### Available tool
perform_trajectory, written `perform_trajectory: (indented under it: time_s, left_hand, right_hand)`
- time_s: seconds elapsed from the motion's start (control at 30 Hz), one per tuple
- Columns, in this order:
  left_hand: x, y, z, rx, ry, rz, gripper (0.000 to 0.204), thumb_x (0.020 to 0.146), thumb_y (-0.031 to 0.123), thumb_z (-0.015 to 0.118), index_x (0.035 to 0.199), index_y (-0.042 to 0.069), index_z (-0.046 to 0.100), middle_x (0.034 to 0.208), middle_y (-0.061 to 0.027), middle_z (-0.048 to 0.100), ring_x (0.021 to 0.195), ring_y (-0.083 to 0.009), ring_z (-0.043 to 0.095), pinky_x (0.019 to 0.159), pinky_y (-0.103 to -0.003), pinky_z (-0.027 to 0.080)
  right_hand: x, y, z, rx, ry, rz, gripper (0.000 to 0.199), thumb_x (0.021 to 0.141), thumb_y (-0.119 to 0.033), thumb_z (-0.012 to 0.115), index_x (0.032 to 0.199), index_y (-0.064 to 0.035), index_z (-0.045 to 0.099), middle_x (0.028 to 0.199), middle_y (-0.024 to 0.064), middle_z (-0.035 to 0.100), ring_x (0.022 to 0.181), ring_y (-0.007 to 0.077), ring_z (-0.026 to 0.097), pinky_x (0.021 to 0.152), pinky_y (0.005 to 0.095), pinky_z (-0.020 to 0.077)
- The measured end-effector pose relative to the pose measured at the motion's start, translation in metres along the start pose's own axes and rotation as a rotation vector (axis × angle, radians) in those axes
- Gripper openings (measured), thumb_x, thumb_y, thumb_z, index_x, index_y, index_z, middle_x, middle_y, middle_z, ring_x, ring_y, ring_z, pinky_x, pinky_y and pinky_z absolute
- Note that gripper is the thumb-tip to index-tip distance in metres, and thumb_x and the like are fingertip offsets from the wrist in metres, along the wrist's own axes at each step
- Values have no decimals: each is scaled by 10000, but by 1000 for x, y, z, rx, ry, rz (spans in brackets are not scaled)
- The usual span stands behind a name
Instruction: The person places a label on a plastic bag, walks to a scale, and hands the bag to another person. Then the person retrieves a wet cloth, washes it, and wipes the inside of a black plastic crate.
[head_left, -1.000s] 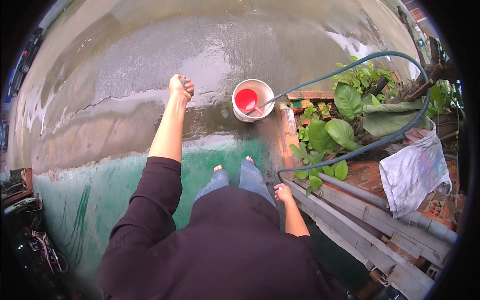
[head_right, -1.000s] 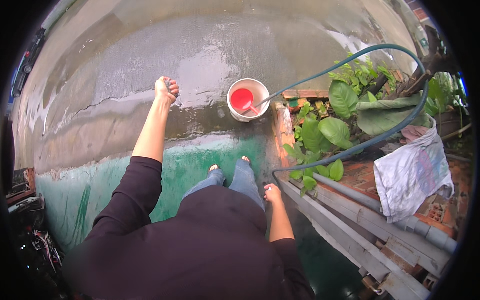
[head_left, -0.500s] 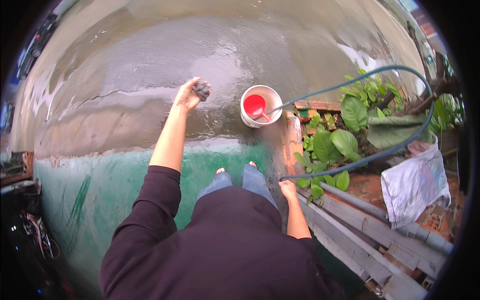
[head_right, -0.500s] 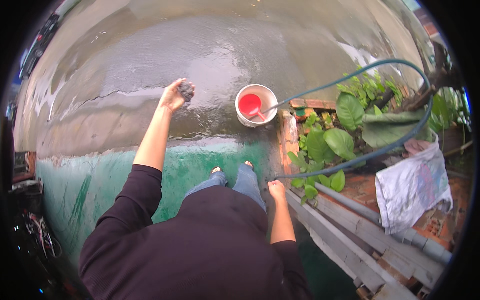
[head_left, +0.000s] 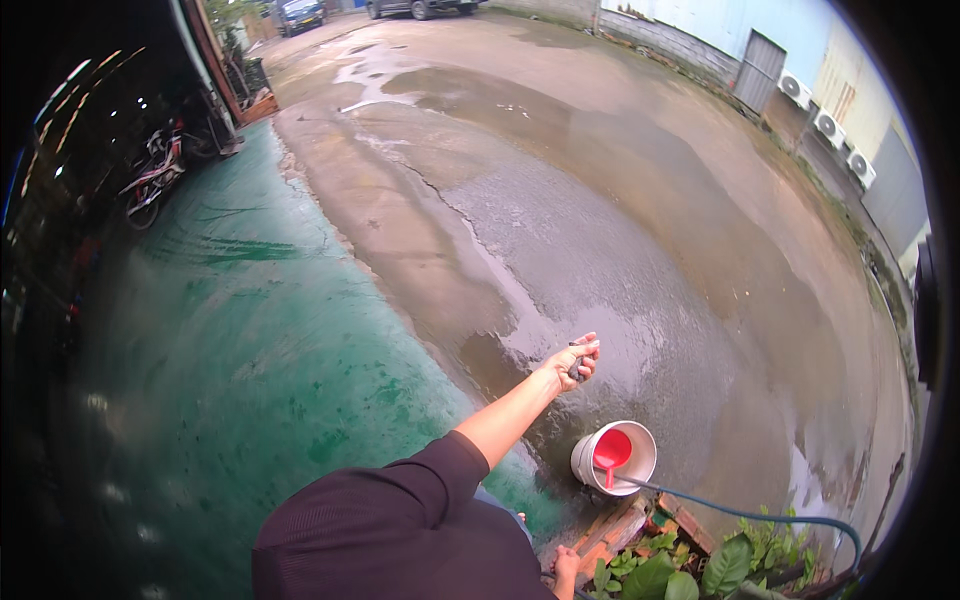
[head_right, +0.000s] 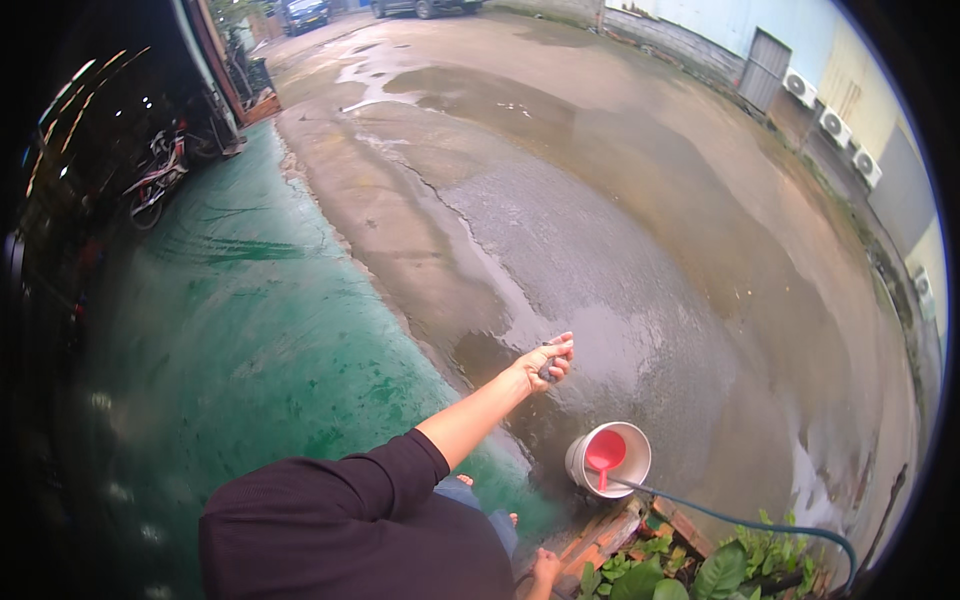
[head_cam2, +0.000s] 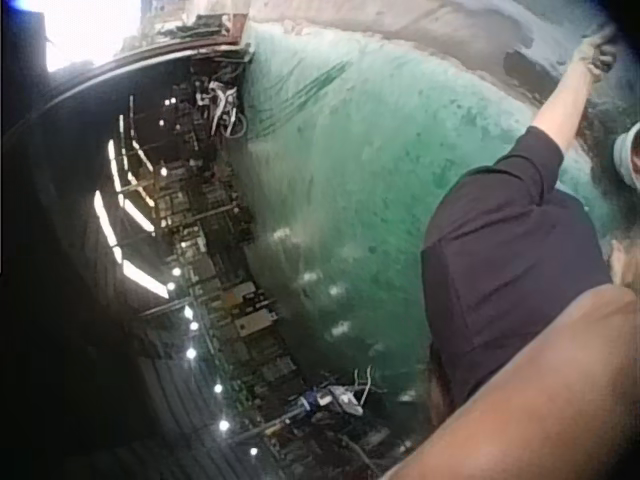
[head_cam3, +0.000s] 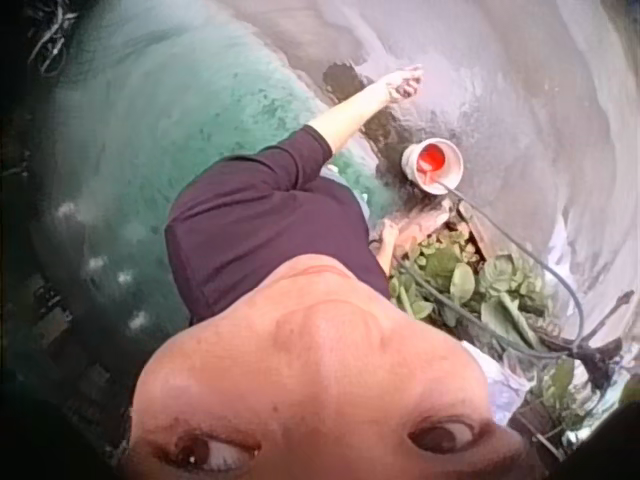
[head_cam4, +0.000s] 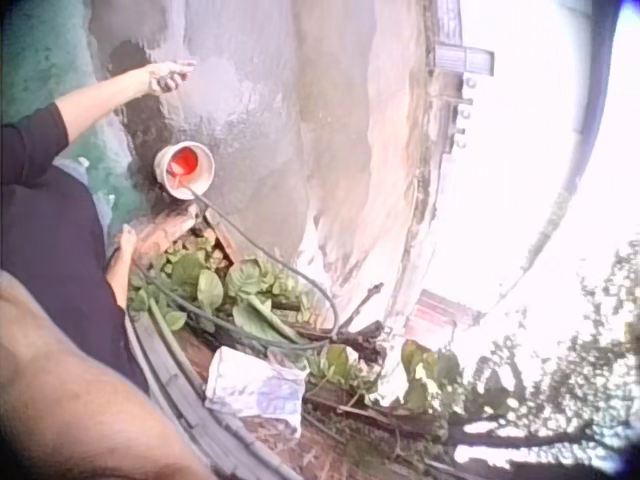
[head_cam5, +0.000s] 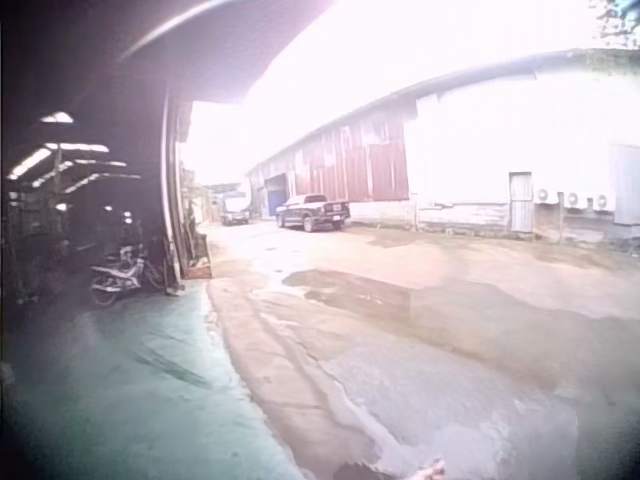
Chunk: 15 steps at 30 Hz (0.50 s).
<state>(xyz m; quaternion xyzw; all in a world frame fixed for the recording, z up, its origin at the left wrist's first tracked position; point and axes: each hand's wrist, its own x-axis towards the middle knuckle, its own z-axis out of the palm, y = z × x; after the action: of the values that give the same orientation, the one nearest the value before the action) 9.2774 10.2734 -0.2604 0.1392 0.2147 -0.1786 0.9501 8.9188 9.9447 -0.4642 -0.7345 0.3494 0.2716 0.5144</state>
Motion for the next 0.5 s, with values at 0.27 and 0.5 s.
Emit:
perform_trajectory:
  time_s: [0.27, 0.5]
  left_hand:
    - [-23, 17, 2, 154, 220, 27, 437, 821, 558, 604, 848, 148, 454, 584, 19, 444, 403, -66, 352, 330, -195, 241]
    - [-17, 14, -11, 293, 370, 37, 216, 864, 333, 400, 755, 149, 430, 574, -4, 436, 391, -115, 334, 345, -264, 246]
  right_hand:
    - [9, 7, -6, -25, -23, 30, 198, 911, -219, 542, 864, -27, 557, 524, 35, 451, 371, 153, 443, 325, 290, 345]
    - [-3, 4, 5, -10, -2, 74, 198, 910, -228, 547, 858, -38, 565, 520, 34, 457, 367, 154, 452, 322, 292, 343]
